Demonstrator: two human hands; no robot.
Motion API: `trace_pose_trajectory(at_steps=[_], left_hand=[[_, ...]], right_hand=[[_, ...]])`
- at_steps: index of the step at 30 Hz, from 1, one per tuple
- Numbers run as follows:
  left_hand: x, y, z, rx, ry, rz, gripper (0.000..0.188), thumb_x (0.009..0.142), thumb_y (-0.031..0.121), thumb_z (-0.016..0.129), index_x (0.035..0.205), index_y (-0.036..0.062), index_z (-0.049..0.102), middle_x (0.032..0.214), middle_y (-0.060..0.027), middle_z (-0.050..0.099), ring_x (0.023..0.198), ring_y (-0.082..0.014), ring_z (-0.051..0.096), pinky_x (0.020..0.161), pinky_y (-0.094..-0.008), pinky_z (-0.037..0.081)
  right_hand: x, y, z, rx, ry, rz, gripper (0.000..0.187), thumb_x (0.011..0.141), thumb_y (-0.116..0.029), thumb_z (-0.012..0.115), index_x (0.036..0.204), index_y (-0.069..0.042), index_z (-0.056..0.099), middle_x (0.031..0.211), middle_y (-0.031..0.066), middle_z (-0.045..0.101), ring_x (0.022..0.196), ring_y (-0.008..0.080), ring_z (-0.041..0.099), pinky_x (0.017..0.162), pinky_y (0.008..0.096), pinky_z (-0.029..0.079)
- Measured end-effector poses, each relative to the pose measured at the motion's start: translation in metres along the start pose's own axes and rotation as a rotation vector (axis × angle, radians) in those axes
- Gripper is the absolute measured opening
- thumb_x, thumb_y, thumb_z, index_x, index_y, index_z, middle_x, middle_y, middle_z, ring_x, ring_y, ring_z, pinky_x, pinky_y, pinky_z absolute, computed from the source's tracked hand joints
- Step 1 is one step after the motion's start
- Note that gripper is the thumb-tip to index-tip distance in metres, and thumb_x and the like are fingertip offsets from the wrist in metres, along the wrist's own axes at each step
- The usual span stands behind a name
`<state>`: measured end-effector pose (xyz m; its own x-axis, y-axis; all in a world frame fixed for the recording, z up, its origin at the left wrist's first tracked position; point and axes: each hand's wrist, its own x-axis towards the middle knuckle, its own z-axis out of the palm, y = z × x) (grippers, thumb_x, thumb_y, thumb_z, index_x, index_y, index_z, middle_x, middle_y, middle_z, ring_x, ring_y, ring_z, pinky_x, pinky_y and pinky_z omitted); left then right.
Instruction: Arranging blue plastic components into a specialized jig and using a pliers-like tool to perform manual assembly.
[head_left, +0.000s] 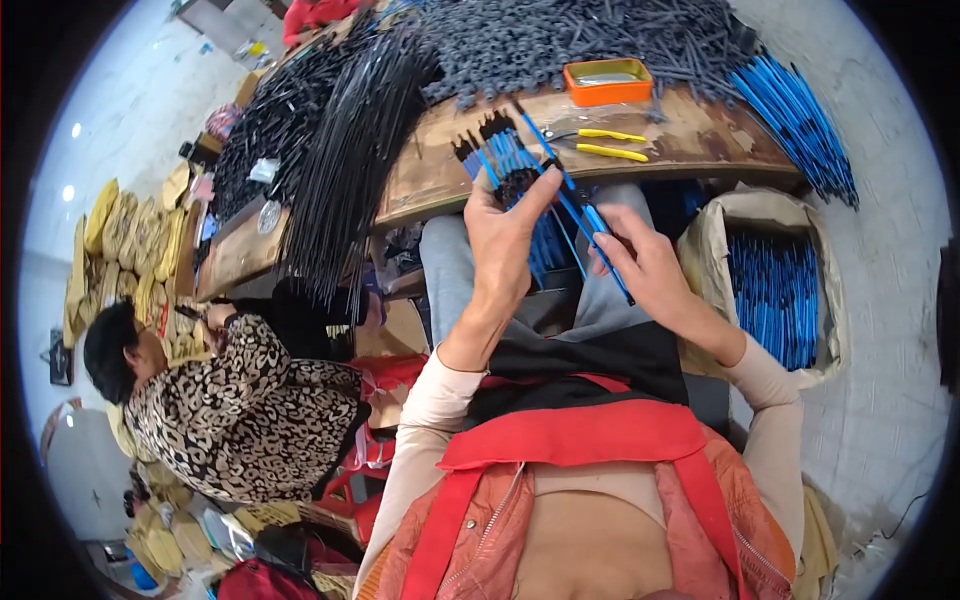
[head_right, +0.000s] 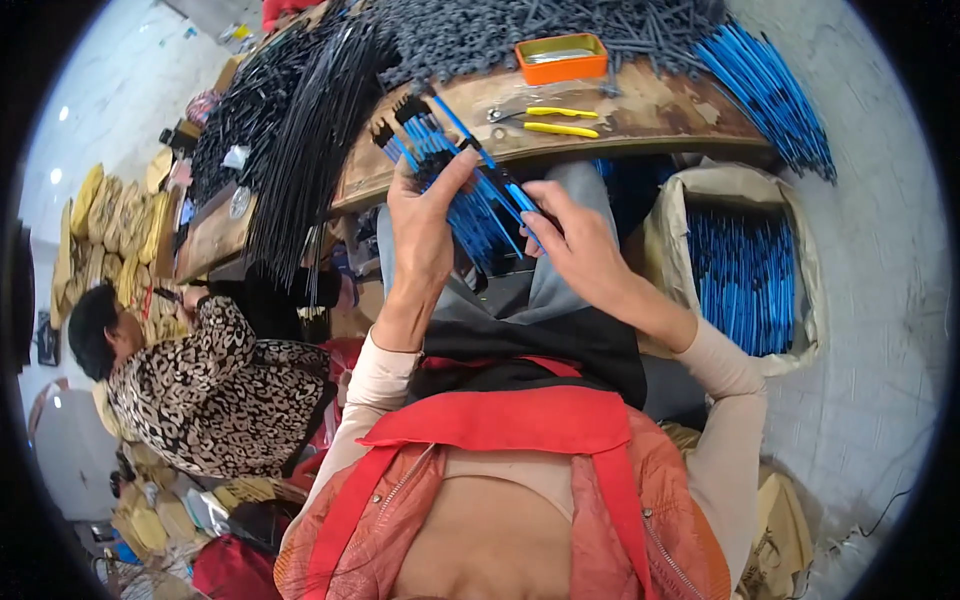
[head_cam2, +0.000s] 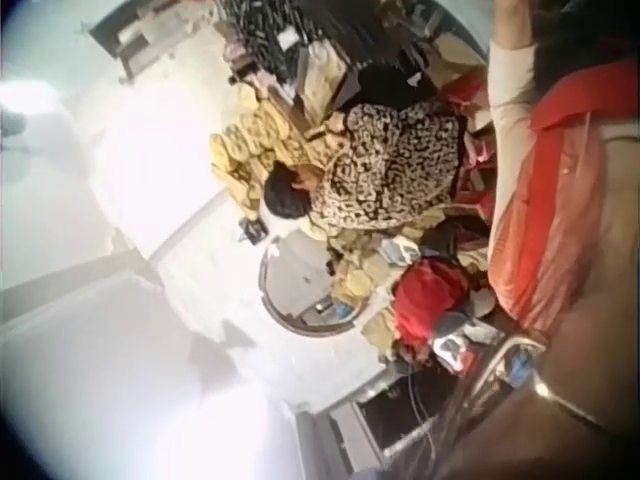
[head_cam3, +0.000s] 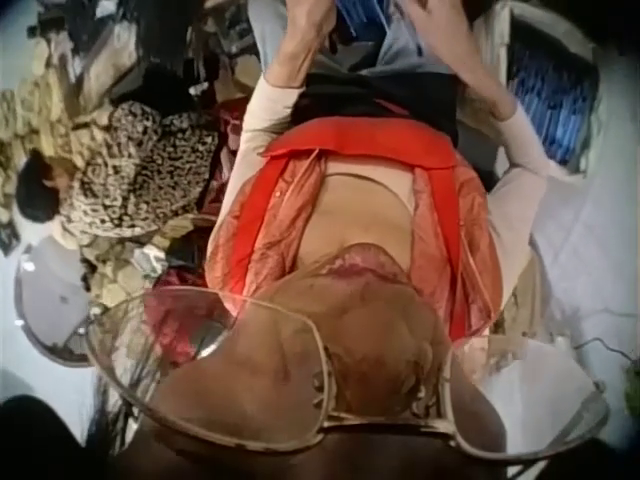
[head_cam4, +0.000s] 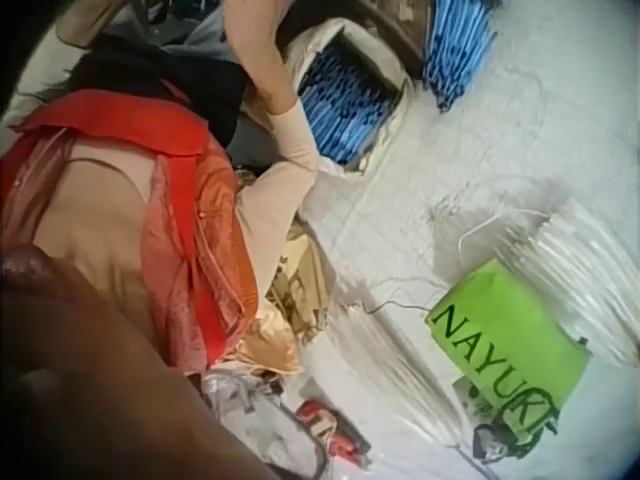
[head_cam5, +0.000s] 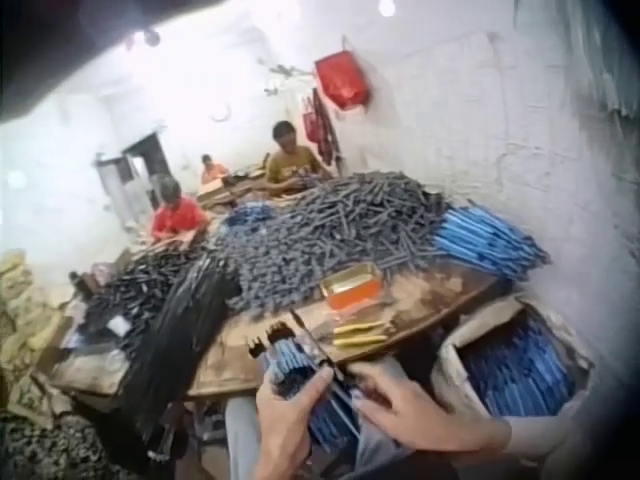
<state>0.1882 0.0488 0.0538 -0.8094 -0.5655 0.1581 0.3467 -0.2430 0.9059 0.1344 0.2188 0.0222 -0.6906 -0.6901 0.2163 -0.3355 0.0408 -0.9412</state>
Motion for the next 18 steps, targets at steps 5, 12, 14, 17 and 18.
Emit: trace_pose_trajectory(at_steps=[5,12,14,17,18], left_hand=[[-0.005,0.007,-0.041,-0.034,-0.05,-0.084,0.022,0.085,0.003,0.071,0.106,0.0038,0.062,0.093,-0.0063,0.068,0.077,-0.0136,0.065,0.073,-0.0279,0.053],[-0.005,-0.01,-0.07,-0.204,-0.258,-0.427,0.033,0.084,-0.003,0.067,0.114,0.003,0.054,0.109,-0.0204,0.067,0.093,-0.0293,0.07,0.086,-0.0406,0.056],[0.011,-0.022,-0.07,-0.08,-0.201,-0.339,0.039,0.083,-0.002,0.07,0.119,0.0022,0.056,0.11,-0.0159,0.069,0.098,-0.0225,0.068,0.089,-0.0352,0.054],[0.051,-0.038,-0.067,0.037,-0.315,-0.254,0.047,0.082,-0.001,0.072,0.126,0.0013,0.054,0.117,-0.0142,0.066,0.107,-0.0213,0.064,0.097,-0.0331,0.049],[0.058,-0.039,-0.07,0.07,-0.391,-0.236,0.042,0.092,0.014,0.066,0.13,0.0006,0.052,0.123,-0.0134,0.062,0.115,-0.0212,0.06,0.102,-0.0326,0.045]], right_hand=[[0.018,0.011,0.011,0.283,-0.248,0.17,0.021,0.103,-0.017,0.047,0.11,0.0,0.056,0.083,0.0059,0.061,0.071,0.0129,0.063,0.066,0.0282,0.052],[0.038,0.053,0.018,-0.312,-0.236,-0.135,0.02,0.098,-0.016,0.052,0.104,0.002,0.06,0.096,0.0166,0.061,0.097,0.0305,0.062,0.084,0.0405,0.047],[0.058,0.052,0.0,-0.346,-0.169,-0.139,0.019,0.096,-0.014,0.053,0.104,0.001,0.062,0.099,0.0172,0.062,0.098,0.0322,0.061,0.085,0.0403,0.047],[0.094,0.058,-0.029,-0.574,-0.012,-0.237,0.018,0.093,-0.009,0.058,0.107,0.001,0.063,0.106,0.0152,0.062,0.102,0.0325,0.059,0.091,0.0378,0.045],[0.105,0.061,-0.034,-0.644,0.019,-0.322,0.02,0.091,-0.007,0.059,0.109,0.0,0.062,0.111,0.0153,0.061,0.107,0.0333,0.057,0.093,0.0384,0.044]])
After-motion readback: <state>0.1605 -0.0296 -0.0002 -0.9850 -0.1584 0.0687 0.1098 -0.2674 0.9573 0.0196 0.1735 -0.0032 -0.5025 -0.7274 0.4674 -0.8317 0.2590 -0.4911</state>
